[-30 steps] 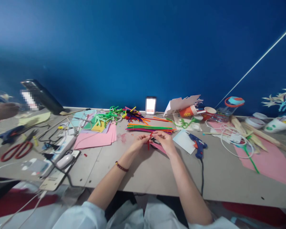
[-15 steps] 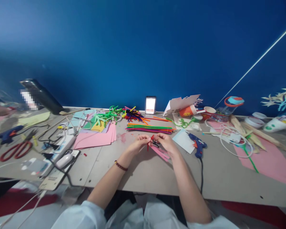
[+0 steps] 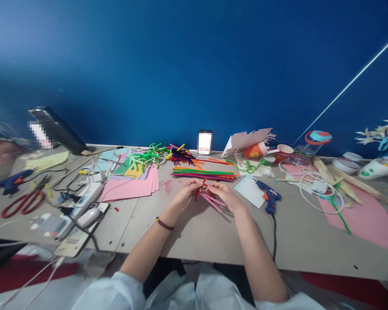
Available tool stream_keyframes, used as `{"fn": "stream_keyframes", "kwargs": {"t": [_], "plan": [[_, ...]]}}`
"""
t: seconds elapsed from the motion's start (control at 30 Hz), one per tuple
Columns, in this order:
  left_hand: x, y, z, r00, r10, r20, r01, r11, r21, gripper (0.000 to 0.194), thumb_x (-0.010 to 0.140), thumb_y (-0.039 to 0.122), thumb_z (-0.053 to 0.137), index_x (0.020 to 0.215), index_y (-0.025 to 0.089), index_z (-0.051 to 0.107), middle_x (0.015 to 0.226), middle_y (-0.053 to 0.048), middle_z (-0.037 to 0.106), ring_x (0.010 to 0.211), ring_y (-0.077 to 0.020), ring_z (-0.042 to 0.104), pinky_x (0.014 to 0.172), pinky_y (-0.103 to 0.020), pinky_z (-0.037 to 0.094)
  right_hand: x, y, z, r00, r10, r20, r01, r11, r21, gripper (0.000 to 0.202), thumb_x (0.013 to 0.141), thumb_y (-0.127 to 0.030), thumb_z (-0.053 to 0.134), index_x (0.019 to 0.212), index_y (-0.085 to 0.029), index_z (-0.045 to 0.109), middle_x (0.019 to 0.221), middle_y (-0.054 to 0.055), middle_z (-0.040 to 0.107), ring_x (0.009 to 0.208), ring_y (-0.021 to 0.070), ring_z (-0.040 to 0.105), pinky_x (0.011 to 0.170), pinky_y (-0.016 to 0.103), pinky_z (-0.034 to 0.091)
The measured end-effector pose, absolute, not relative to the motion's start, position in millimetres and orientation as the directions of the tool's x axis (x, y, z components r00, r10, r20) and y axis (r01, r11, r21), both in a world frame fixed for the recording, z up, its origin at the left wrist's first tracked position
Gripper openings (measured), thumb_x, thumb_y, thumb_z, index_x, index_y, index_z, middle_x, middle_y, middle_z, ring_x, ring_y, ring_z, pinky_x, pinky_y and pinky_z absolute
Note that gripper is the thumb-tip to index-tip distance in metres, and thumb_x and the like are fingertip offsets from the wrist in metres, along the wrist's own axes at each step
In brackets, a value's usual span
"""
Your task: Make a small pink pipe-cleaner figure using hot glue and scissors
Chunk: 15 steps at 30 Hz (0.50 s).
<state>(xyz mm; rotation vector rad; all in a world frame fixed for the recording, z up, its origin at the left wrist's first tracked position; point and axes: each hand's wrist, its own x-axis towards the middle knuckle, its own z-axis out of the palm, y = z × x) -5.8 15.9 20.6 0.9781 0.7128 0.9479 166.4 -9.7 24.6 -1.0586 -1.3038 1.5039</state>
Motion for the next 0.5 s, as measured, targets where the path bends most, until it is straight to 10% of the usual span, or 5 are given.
{"fn": "stream_keyframes", "kwargs": {"t": [0.5], "plan": [[-11.4,11.1,26.6,0.675,0.737,-0.025,-0.037,0.068,0.997,0.022,0.068,0.034,0.071,0.066,0.012,0.066,0.058,-0.003,0.06,0.054,-0.0106,0.049,0.055,-0.024,0.035,169.5,-9.3,22.6,-0.227,0.966,-0.122,0.004,-0.125,-0.992,0.021,0.067,-0.037,0.067,0.066,-0.017,0.067,0.061,-0.001,0.063,0.059,0.0121,0.052,0.062,0.025,0.038]]}}
